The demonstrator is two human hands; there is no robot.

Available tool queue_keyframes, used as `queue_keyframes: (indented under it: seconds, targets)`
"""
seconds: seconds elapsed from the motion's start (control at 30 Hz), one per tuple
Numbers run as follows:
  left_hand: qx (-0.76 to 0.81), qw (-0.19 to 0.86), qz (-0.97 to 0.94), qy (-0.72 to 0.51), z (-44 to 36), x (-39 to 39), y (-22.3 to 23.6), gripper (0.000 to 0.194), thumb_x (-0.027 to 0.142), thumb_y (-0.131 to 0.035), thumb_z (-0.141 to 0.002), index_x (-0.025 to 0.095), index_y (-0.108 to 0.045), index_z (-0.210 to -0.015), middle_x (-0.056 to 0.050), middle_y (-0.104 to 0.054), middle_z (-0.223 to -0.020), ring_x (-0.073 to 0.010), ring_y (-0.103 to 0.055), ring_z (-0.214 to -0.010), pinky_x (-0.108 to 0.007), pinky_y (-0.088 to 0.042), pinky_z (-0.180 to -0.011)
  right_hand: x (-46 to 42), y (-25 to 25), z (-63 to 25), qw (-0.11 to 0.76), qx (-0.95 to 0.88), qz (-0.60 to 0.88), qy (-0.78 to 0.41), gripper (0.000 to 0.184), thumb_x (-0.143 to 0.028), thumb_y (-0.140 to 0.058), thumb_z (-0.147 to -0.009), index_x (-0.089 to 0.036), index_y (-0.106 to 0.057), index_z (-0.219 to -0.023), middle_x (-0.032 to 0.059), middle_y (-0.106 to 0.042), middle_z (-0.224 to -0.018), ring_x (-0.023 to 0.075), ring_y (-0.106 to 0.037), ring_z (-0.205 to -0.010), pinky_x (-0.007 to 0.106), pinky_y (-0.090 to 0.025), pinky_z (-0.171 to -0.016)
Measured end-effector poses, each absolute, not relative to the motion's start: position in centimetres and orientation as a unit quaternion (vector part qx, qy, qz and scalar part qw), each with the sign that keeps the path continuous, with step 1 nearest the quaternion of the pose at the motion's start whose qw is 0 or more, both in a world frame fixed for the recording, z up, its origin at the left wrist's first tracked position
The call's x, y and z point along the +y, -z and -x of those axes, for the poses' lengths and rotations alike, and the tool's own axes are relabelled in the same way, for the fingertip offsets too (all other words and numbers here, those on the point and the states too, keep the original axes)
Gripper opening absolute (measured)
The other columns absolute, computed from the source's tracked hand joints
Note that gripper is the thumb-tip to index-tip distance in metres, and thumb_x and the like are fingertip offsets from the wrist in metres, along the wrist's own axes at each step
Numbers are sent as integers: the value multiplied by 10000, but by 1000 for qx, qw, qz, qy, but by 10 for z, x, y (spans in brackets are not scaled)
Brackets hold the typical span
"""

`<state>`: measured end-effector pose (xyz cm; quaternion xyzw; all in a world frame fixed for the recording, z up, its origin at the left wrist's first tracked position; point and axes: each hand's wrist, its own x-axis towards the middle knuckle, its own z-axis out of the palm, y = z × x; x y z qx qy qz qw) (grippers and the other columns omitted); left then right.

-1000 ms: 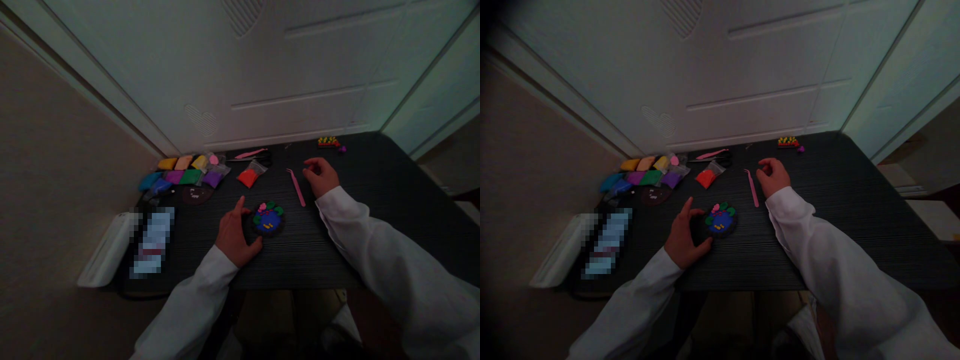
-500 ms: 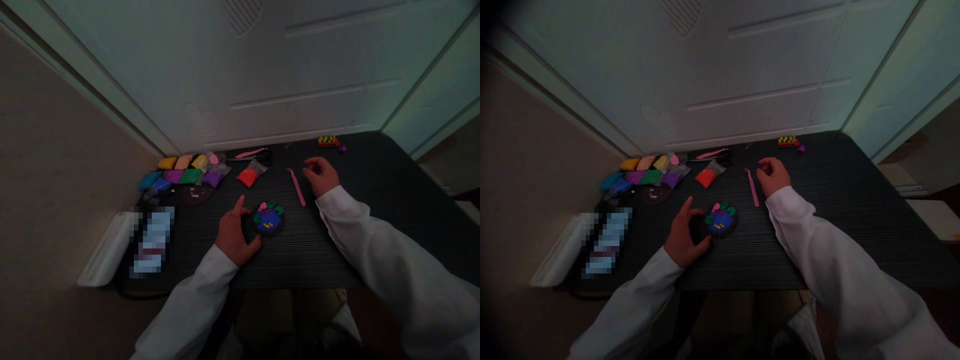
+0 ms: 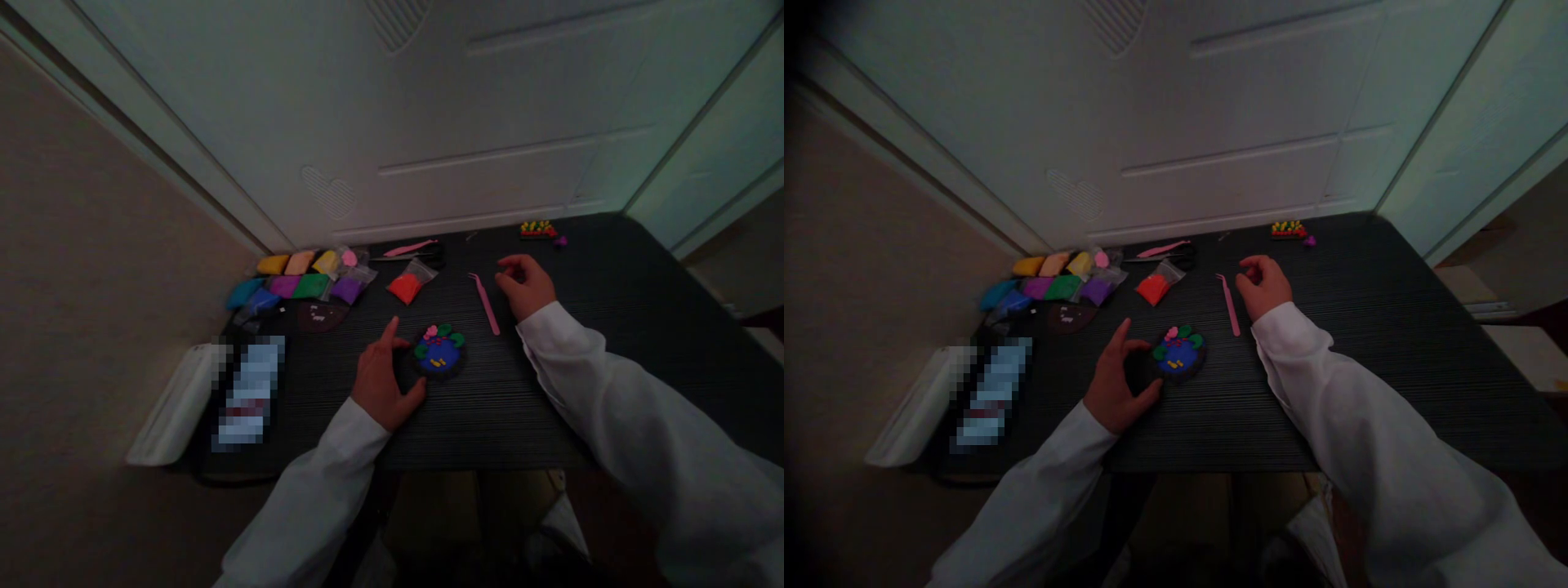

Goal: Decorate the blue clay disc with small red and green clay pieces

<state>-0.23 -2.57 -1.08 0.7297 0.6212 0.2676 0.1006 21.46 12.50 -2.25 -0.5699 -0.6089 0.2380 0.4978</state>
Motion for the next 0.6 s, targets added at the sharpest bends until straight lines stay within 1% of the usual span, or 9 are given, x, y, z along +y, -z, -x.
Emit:
queue_keyframes:
  seconds: [0.1,0.4,0.6]
  targets:
    - [622,100,-732,-260,2,-26,10,891,271,-602,-612,160,-64,-1314,-64,-512,-1044,-230,-433,-1022,-416,-286,-923,125,22,-214,499,-608,570,-240,196,-198,-538,-604,-186,-573,-796,-17,-497,-657,136,-474,-612,293,-396,-624]
    - [622,107,-729,-267,2,-24,11,920,279,-617,-602,172,-41,-1313,-49,-523,-1027,-220,-449,-1013,-398,-293,-924,126,22,-215,501,-602,571,-244,190,-194,-544,-596,-194,-574,-783,-20,-497,-650,138,-475,-612,293,-393,-623]
    - [630,107,-722,-264,1,-24,10,911,286,-617,-602,171,-59,-1312,-46,-528,-1018,-218,-456,-998,-393,-307,-910,126,23,-215,499,-604,569,-249,197,-201,-543,-602,-194,-571,-797,-19,-498,-654,139,-475,-611,296,-395,-622]
